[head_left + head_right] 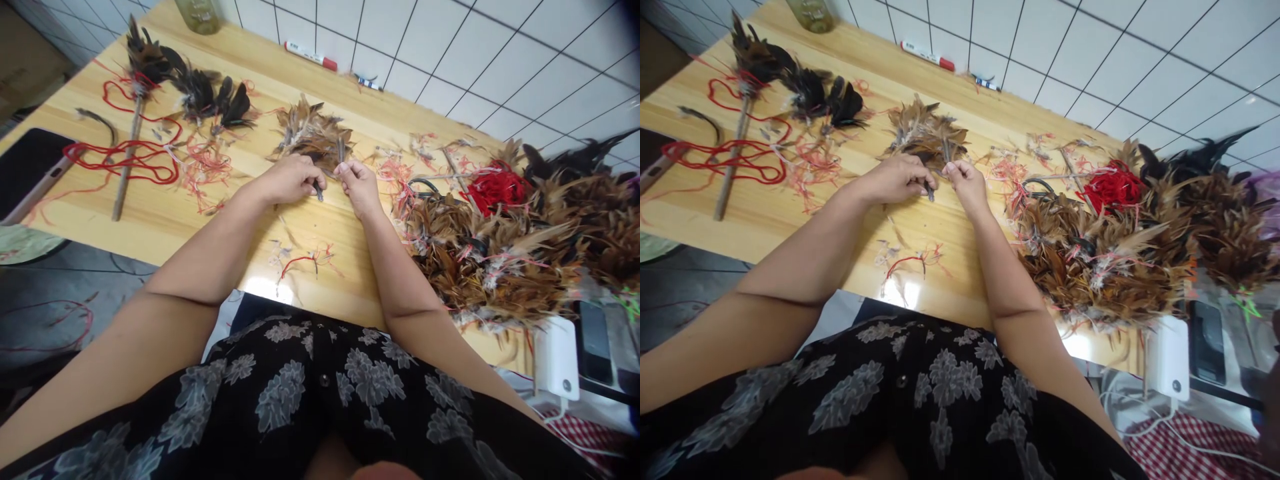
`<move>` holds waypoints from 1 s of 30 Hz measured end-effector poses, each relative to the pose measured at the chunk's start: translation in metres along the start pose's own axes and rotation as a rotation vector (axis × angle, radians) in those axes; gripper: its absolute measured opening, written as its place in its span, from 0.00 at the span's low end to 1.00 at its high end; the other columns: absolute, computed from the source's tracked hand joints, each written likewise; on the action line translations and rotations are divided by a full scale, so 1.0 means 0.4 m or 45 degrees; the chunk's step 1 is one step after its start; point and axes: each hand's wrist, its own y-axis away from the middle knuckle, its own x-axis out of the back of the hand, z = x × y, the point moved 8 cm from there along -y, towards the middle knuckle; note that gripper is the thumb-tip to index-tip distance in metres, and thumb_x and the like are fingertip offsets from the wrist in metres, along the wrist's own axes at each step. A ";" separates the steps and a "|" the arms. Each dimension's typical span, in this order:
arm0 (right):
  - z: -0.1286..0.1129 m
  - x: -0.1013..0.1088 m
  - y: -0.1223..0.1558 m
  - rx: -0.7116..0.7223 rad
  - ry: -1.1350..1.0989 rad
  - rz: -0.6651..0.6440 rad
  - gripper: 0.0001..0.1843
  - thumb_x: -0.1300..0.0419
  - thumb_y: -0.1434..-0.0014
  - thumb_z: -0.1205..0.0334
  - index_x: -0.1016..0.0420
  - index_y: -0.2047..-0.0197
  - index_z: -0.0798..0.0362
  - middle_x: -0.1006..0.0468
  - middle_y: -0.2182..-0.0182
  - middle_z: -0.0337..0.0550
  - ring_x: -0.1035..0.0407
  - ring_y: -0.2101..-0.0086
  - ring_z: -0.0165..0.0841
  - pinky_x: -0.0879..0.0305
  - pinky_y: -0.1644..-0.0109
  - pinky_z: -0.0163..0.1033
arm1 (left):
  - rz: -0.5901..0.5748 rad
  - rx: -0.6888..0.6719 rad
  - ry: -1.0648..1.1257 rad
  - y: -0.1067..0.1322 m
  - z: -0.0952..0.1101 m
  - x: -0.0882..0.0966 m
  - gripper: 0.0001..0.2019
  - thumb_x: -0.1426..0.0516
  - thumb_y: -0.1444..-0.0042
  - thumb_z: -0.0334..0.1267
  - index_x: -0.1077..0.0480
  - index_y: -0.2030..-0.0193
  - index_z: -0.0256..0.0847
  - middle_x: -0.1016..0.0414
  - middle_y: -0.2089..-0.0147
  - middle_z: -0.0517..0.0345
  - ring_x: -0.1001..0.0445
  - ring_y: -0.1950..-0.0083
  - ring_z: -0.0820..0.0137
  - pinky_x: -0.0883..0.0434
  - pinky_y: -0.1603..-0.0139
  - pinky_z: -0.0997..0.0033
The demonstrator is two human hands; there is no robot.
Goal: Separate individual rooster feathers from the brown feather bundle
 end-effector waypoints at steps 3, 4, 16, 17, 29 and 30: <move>0.012 0.004 -0.004 0.060 0.056 -0.008 0.36 0.27 0.31 0.21 0.22 0.64 0.46 0.33 0.74 0.33 0.35 0.70 0.31 0.35 0.62 0.38 | 0.021 -0.040 -0.036 -0.004 -0.003 -0.009 0.05 0.34 0.43 0.31 0.16 0.65 0.47 0.19 0.59 0.53 0.19 0.44 0.51 0.26 0.26 0.46; 0.015 0.006 -0.005 0.073 0.071 -0.007 0.35 0.27 0.30 0.22 0.21 0.64 0.47 0.32 0.74 0.33 0.34 0.69 0.31 0.34 0.61 0.39 | 0.049 -0.053 -0.037 -0.005 -0.002 -0.007 0.05 0.34 0.42 0.30 0.18 0.65 0.46 0.19 0.58 0.52 0.19 0.42 0.50 0.27 0.25 0.45; 0.001 0.023 -0.009 0.199 0.440 0.113 0.23 0.24 0.25 0.40 0.14 0.65 0.47 0.16 0.63 0.42 0.20 0.53 0.39 0.21 0.39 0.45 | 0.220 0.055 0.065 0.006 0.021 0.047 0.08 0.36 0.40 0.28 0.26 0.63 0.48 0.18 0.60 0.52 0.16 0.44 0.50 0.22 0.34 0.53; 0.001 0.020 -0.009 0.218 0.475 0.095 0.24 0.24 0.25 0.38 0.14 0.65 0.47 0.16 0.63 0.42 0.20 0.53 0.39 0.21 0.38 0.45 | 0.223 0.053 0.059 0.007 0.024 0.048 0.08 0.36 0.40 0.28 0.26 0.63 0.48 0.18 0.60 0.52 0.16 0.43 0.50 0.22 0.33 0.53; -0.005 -0.024 -0.007 0.254 0.553 -0.026 0.29 0.24 0.29 0.30 0.16 0.66 0.47 0.18 0.63 0.43 0.21 0.53 0.41 0.20 0.38 0.48 | 0.224 -0.122 -0.271 0.009 0.037 0.010 0.09 0.44 0.29 0.31 0.23 0.49 0.43 0.15 0.46 0.40 0.16 0.35 0.41 0.23 0.27 0.41; -0.009 -0.025 -0.004 0.245 0.536 -0.023 0.30 0.23 0.30 0.30 0.17 0.67 0.47 0.19 0.64 0.42 0.22 0.54 0.41 0.20 0.39 0.48 | 0.235 -0.114 -0.236 0.010 0.040 0.014 0.08 0.43 0.29 0.30 0.24 0.50 0.43 0.15 0.45 0.40 0.16 0.34 0.41 0.24 0.26 0.41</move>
